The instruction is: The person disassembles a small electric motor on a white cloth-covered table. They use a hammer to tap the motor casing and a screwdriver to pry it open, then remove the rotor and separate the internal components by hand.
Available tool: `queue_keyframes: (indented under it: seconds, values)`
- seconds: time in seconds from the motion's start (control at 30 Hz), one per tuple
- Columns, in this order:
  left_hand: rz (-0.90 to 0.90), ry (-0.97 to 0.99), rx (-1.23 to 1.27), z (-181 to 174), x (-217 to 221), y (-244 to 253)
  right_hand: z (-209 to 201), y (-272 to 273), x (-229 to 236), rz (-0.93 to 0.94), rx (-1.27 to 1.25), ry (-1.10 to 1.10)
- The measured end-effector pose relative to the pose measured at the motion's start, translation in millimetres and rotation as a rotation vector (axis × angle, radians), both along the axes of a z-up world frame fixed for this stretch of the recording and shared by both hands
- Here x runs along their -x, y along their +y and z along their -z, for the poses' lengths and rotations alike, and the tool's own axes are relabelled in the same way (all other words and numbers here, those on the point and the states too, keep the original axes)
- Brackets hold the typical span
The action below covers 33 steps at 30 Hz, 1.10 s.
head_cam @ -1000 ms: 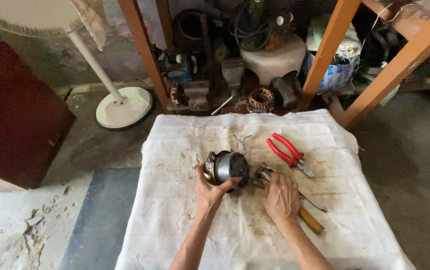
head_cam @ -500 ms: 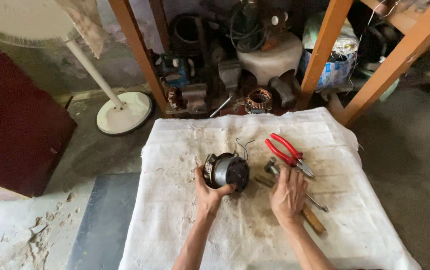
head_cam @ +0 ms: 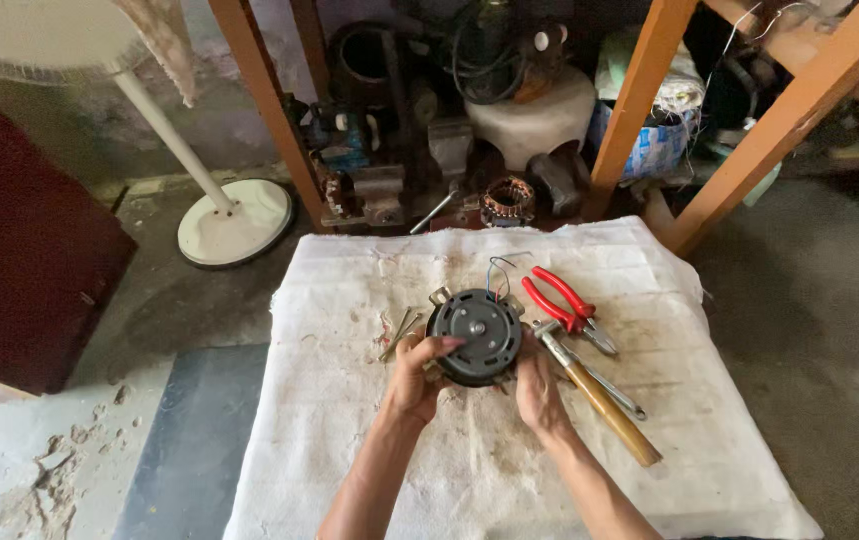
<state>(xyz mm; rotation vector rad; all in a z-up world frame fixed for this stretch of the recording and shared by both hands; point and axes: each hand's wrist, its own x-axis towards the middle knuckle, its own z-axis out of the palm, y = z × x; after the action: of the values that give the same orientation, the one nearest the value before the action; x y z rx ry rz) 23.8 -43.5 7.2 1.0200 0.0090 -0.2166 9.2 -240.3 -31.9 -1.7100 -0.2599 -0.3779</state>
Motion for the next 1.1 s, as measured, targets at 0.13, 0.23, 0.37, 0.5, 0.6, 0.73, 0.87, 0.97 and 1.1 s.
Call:
queue_keyframes:
  seconds: [0.13,0.23,0.37,0.5,0.6,0.73,0.87,0.97,1.1]
  values:
    - [0.017,0.142,0.058,-22,-3,-11,-32,-6,-12,-0.035,-0.052,0.075]
    - [0.024,0.201,0.071,-23,-3,-11,-32,-2,-9,-0.026,-0.032,0.245]
    - [0.029,0.324,0.081,-7,3,-11,-16,10,-3,-0.011,-0.176,0.413]
    - [0.054,0.326,0.091,3,-6,-10,-1,6,-6,-0.026,-0.181,0.394]
    - [0.084,0.326,0.124,4,0,-9,-4,6,-9,0.015,-0.109,0.395]
    - [0.066,0.302,0.108,-1,-4,-12,-11,2,-10,0.022,-0.069,0.192]
    - [0.061,0.225,0.08,-11,-4,-16,-4,-4,-19,0.09,-0.059,0.28]
    - [-0.008,0.31,-0.029,-10,3,-18,0,2,-19,0.048,-0.073,0.206]
    - [0.005,0.305,0.049,10,-7,-20,10,1,-22,0.089,0.049,0.285]
